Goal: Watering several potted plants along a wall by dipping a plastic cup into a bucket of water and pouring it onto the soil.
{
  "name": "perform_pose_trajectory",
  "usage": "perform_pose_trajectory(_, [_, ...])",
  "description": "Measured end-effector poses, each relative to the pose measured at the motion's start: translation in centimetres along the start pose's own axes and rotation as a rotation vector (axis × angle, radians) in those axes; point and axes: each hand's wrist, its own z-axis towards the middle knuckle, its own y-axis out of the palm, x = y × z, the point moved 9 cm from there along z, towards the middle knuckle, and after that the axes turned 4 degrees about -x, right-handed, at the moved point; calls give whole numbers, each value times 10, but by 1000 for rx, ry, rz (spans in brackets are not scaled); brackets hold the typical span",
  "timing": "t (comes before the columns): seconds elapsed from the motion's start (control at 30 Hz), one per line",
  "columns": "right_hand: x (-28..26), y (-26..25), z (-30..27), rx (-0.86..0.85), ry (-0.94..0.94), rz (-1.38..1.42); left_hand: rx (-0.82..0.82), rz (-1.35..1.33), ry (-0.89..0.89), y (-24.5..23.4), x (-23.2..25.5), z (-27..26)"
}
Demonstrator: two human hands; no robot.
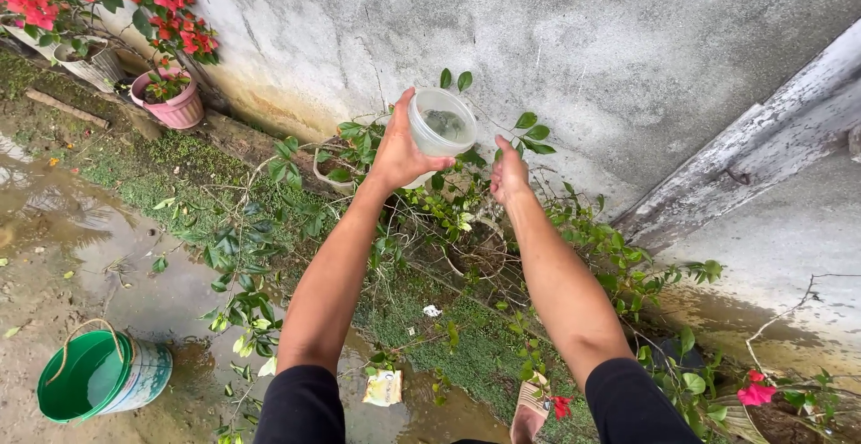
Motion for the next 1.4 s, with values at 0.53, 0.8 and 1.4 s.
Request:
perform_pose_trajectory(0.53, [84,-31,42,-4,101,-368,119,13,-123,-67,-73,-71])
perform_pose_trajectory(0.8, [43,7,44,-92,-31,-482,7,159,-93,-36,-41,-45])
perform_pose_trajectory(1.4, [12,24,8,-128,50,-173,-158,459,-55,33,5,7])
